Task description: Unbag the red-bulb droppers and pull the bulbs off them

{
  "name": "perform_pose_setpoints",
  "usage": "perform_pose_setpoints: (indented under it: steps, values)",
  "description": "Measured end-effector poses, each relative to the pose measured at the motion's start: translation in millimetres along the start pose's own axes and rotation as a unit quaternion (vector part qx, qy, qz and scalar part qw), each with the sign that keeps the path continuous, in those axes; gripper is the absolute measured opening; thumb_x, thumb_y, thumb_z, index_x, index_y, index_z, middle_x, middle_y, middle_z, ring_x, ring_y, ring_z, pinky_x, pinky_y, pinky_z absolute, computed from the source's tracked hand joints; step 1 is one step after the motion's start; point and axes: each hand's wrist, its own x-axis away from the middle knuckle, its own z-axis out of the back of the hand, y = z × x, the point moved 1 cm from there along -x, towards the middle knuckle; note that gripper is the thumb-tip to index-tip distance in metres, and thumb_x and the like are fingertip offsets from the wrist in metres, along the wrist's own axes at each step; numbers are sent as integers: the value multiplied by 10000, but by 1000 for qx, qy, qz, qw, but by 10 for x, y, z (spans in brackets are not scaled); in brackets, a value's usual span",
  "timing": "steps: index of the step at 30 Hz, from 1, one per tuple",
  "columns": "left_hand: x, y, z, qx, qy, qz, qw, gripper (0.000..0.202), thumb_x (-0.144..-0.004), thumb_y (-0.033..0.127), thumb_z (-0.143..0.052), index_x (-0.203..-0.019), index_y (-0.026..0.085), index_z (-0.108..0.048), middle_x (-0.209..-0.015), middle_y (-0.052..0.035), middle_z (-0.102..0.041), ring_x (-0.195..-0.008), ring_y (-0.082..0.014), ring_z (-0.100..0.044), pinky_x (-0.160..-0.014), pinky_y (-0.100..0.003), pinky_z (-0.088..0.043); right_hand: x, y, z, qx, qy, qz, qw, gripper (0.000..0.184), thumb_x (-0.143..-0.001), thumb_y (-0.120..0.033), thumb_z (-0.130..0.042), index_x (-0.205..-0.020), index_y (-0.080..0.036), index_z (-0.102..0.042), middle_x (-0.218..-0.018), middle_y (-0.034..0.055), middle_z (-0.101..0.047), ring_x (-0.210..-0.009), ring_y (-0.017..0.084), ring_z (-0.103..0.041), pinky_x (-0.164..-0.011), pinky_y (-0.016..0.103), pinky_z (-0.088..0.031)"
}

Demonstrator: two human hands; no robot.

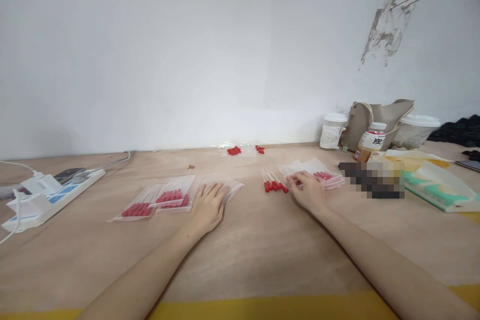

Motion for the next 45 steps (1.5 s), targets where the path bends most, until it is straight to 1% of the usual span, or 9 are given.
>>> perform_pose_setpoints:
  steps: [5,10,15,21,28,33,38,42,45]
  values:
    - [-7,-82,-18,-5,-21,8,1000,355,-889,392,-307,-1087,222,-549,-1137,-68,-579,-1061,-238,-500,-990,-493,-205,-157,208,214,118,-9,-79,990,281,-792,-394,-425,-809,-213,-640,-881,61,-617,-869,224,-528,-800,395,-238]
    - [-80,-136,-20,-50,-76,-57,994,358,-906,335,-248,-931,165,-562,-963,-78,-631,-889,-205,-584,-1023,-507,-103,-248,383,332,192,-78,-189,960,510,-696,-608,-450,-862,-155,-615,-927,142,-601,-907,302,-527,-781,454,-286]
    - [-207,-382,-39,-101,-121,-88,984,287,-879,202,-249,-948,150,-523,-1008,-100,-613,-933,-219,-570,-1019,-526,-92,-265,357,342,208,-125,-188,952,519,-694,-632,-440,-795,-159,-626,-853,143,-625,-880,317,-548,-787,487,-288]
    - [-192,-698,-61,-62,-147,-36,986,303,-843,136,-265,-1049,180,-482,-1214,-96,-523,-1121,-218,-475,-1008,-541,-132,-263,429,261,218,-112,-168,955,423,-716,-556,-473,-681,-160,-616,-807,160,-642,-844,327,-564,-734,456,-333]
    - [-132,-957,-134,-49,-143,2,988,394,-815,150,-275,-1178,140,-429,-1224,-129,-513,-1109,-216,-493,-930,-428,-342,-281,538,223,27,32,-179,983,222,-803,-377,-390,-737,-181,-470,-690,91,-594,-673,217,-568,-570,297,-361]
    - [-95,-878,-27,-67,-52,-4,996,403,-823,213,-306,-1189,137,-456,-1284,-118,-456,-1225,-261,-354,-1021,-493,-183,-306,333,330,-193,116,-169,960,273,-804,-484,-376,-737,-221,-346,-664,14,-504,-621,162,-512,-576,273,-392]
    - [-55,-480,197,-4,125,-37,991,513,-850,337,-342,-1315,124,-299,-1331,-120,-386,-1277,-237,-257,-1058,-436,-163,-89,-177,206,-458,-88,-52,883,401,-716,-611,-470,-722,-230,-347,-649,-39,-443,-623,121,-488,-635,260,-427]
    - [-11,-61,321,64,41,-200,977,744,-740,510,-501,-1349,160,-253,-1404,-116,-261,-1300,-301,-178,-1055,-473,-153,217,-473,41,-539,-353,-78,760,440,-652,-596,-571,-695,-221,-344,-636,-55,-484,-609,110,-516,-613,246,-432]
    - [28,157,339,122,-51,-309,942,907,-614,625,-580,-1353,207,-262,-1415,-109,-239,-1298,-337,-162,-1044,-505,-155,329,-532,-19,-558,-481,-84,671,442,-612,-541,-644,-713,-212,-367,-583,-81,-488,-511,92,-505,-554,247,-445]
